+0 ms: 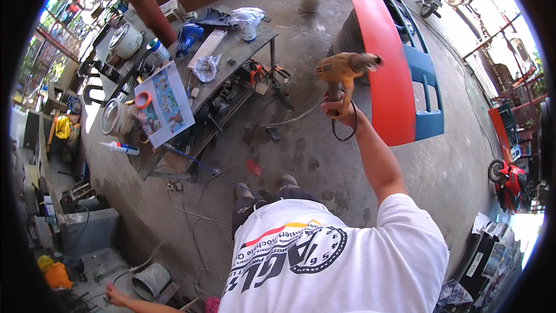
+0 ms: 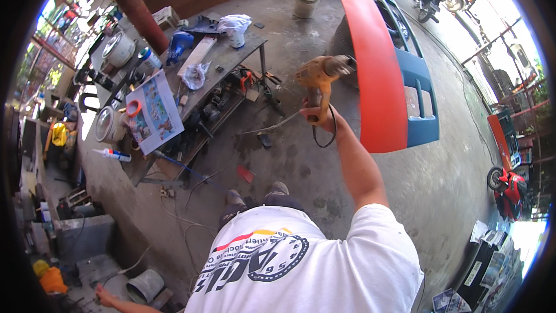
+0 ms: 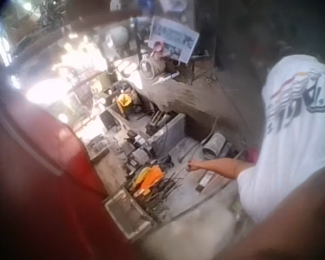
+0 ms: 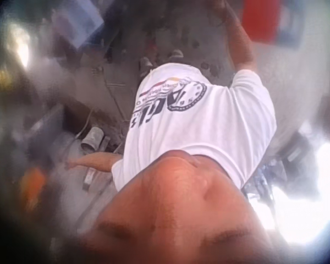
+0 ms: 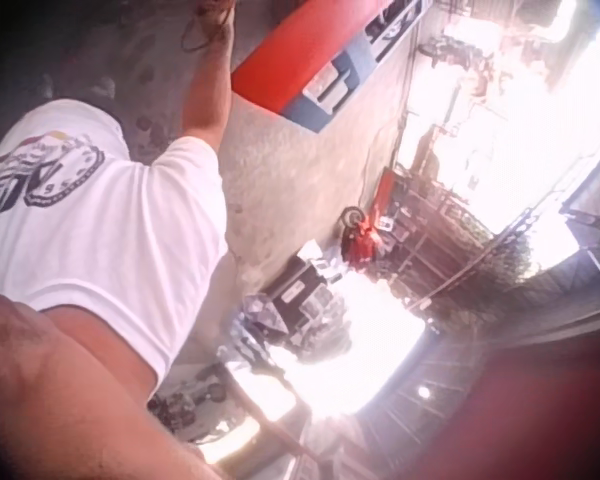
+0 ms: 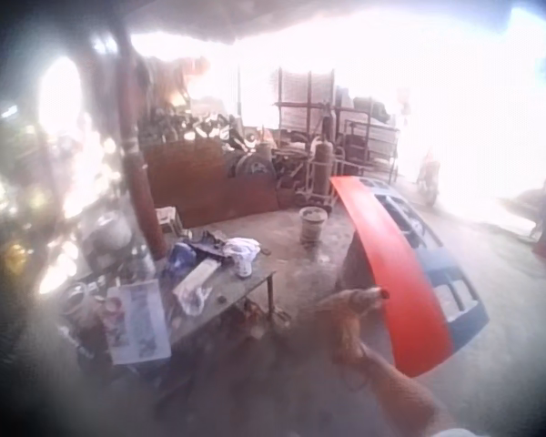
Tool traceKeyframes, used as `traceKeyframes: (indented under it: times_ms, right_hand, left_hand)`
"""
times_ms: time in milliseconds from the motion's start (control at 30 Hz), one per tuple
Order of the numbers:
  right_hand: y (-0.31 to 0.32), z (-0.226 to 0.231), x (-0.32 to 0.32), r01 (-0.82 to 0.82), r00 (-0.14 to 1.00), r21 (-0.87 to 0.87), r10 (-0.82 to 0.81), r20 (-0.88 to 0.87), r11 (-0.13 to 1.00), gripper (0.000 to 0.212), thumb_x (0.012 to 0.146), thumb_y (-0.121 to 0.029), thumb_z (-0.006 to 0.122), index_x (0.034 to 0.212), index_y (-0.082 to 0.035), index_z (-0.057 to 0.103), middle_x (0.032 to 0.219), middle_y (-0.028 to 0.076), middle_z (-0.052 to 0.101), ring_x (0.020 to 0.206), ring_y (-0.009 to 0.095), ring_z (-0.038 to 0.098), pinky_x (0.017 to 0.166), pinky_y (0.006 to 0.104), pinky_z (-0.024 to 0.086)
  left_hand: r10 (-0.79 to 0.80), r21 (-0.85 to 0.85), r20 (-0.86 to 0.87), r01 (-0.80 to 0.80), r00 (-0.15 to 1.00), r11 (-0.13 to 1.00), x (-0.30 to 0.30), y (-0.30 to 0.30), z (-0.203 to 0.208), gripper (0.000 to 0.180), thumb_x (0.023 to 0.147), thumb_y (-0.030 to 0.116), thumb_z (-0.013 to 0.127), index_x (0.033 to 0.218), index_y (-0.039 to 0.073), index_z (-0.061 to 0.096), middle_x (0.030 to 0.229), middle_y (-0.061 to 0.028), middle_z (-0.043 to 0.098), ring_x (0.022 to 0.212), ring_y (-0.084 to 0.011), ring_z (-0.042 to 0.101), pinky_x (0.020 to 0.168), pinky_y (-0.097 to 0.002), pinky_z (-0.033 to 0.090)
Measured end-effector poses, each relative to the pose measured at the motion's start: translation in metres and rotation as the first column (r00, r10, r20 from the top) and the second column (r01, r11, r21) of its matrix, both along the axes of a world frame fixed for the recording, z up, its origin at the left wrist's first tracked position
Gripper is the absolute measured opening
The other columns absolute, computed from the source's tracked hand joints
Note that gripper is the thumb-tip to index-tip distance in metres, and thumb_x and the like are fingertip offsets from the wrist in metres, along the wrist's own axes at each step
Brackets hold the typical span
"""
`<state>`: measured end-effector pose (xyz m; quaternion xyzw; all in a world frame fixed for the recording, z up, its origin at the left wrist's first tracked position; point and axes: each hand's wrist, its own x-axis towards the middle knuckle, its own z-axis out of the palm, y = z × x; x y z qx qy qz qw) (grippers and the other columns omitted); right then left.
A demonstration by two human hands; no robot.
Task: The person applies blue masking tape to a red and blue car bumper, smoothing it along the edge. They then use a heat gun to warm the taped area of the bumper.
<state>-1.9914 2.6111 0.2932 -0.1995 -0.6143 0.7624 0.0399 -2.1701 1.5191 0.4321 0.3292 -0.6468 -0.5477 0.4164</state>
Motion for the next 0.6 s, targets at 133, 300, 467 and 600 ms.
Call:
traceKeyframes:
  times_ms: [133, 300, 467, 600]
  right_hand:
    - [-0.007, 0.084, -0.083, -0.634, 0.759, 0.617, 0.529, 0.379, 0.466, 0.029, 0.067, -0.005, 0.079, 0.092, -0.014, 0.067, 0.079, -0.002, 0.064, 0.08, 0.018, 0.065, 0.073, 0.0368, 0.048]
    - [-0.054, 0.071, -0.125, -0.184, 0.618, 0.174, 0.024, 0.786, -0.968, 0.021, 0.088, -0.021, 0.06, 0.103, -0.023, 0.074, 0.098, -0.004, 0.071, 0.1, 0.018, 0.064, 0.104, 0.0458, 0.032]
    - [-0.053, -0.031, -0.119, -0.647, 0.192, -0.344, -0.581, 0.791, -0.681, 0.028, 0.096, -0.028, 0.057, 0.117, -0.017, 0.072, 0.109, -0.005, 0.073, 0.105, 0.022, 0.069, 0.08, 0.0455, 0.047]
    - [-0.014, -0.132, -0.028, -0.682, 0.551, 0.162, -0.354, 0.756, -0.713, 0.046, 0.097, -0.024, 0.051, 0.139, -0.005, 0.05, 0.102, 0.006, 0.07, 0.088, 0.021, 0.07, 0.075, 0.0404, 0.05]
  left_hand:
    - [-0.114, 0.018, -0.127, 0.118, 0.985, 0.993, 0.023, -0.039, 0.002, 0.044, 0.104, 0.025, 0.052, 0.137, -0.005, 0.05, 0.14, -0.0218, 0.056, 0.124, -0.031, 0.06, 0.109, -0.0375, 0.045]
    - [-0.447, -0.347, -0.402, 0.318, 0.799, 0.882, -0.003, -0.06, 0.064, 0.033, 0.104, 0.009, 0.043, 0.124, -0.018, 0.042, 0.137, -0.0343, 0.049, 0.129, -0.0492, 0.05, 0.117, -0.0525, 0.038]
    - [-0.144, -0.568, -0.163, 0.027, 0.976, 0.822, 0.098, -0.132, 0.154, 0.045, 0.097, 0.019, 0.05, 0.124, -0.017, 0.046, 0.124, -0.0317, 0.059, 0.114, -0.0467, 0.061, 0.109, -0.0519, 0.045]
    - [0.933, -0.94, 0.34, 0.018, 0.12, 0.34, 0.164, -0.193, 0.156, 0.055, 0.086, 0.047, 0.062, 0.12, 0.003, 0.062, 0.12, -0.0208, 0.067, 0.11, -0.0339, 0.067, 0.094, -0.0487, 0.052]
